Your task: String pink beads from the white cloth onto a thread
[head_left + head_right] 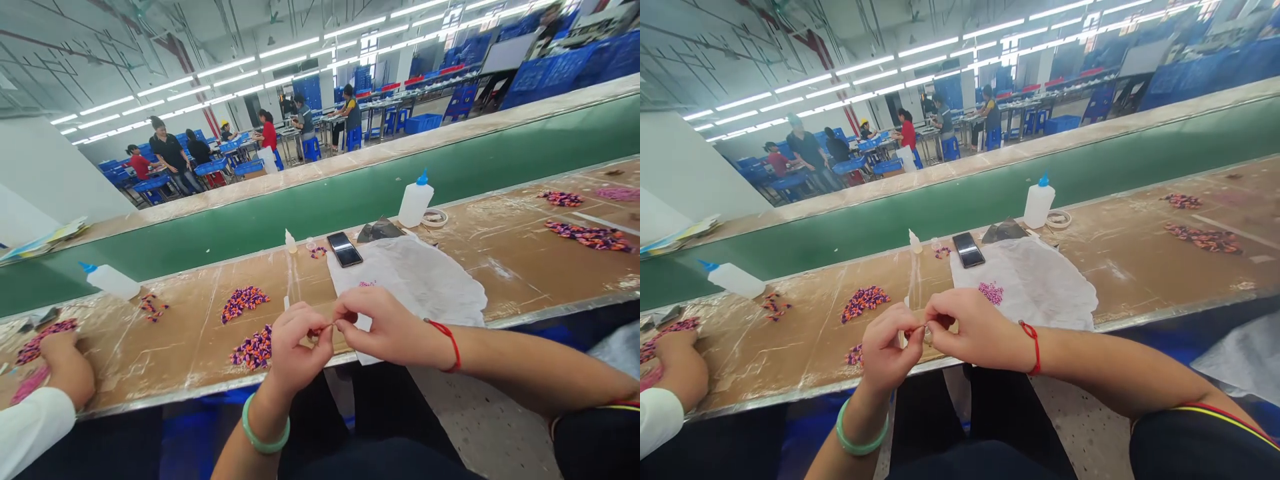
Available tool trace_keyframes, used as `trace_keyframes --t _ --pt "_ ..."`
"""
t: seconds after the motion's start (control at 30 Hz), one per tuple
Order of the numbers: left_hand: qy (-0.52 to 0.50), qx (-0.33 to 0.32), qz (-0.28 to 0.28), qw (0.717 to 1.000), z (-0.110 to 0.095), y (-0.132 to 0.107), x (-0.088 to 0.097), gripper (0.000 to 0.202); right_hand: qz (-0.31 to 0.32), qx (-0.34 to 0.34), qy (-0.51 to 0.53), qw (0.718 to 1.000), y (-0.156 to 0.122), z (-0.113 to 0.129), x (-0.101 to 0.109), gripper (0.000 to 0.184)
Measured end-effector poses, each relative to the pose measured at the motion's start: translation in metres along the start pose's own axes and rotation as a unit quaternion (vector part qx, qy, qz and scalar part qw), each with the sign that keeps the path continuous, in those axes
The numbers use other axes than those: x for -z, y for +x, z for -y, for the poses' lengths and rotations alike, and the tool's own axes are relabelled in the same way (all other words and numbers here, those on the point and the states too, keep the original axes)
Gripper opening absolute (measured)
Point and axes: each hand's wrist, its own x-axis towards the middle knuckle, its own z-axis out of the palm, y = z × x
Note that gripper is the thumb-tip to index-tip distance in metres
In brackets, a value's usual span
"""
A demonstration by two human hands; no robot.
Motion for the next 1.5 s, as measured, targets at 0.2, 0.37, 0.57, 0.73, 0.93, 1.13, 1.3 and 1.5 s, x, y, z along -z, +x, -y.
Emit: trace_keyframes --t 0.2,0.37,0.57,0.73,0.93,1.13,1.3,1.5 --pt "-0.012 -0.003 0.036 0.999 0.000 0.001 0.005 0.016 0.019 -0.020 0.023 0.999 0.000 0.000 -0.002 0.012" --pt "-0.008 0.006 0.040 0.999 -0.001 0.000 0.007 0.016 0.020 -0.044 0.034 0.998 -0.001 -0.001 -0.006 0.011" --pt "-0.002 0.032 0.043 0.999 0.002 -0.004 0.009 0.015 0.016 -0.035 0.029 0.999 0.001 0.001 -0.009 0.010" --pt "0.001 0.039 0.033 0.999 0.003 -0.006 0.011 0.017 0.021 -0.037 0.025 0.999 0.004 0.002 -0.012 0.010" --pt "-0.038 0.082 0.015 0.996 0.009 -0.014 0.013 0.019 0.014 -0.016 0.044 0.999 0.011 -0.001 -0.017 0.010" --pt "-0.086 0.177 -0.010 0.980 0.018 -0.026 0.019 0.013 0.005 -0.061 0.149 0.987 0.025 -0.012 -0.003 0.011" --pt "-0.118 0.233 -0.021 0.965 0.020 -0.031 0.024 0.015 0.006 -0.080 0.228 0.970 0.030 -0.013 0.004 0.010" --pt "-0.166 0.281 -0.037 0.944 0.024 -0.041 0.027 0.022 0.021 -0.073 0.180 0.981 0.026 -0.015 0.001 0.011"
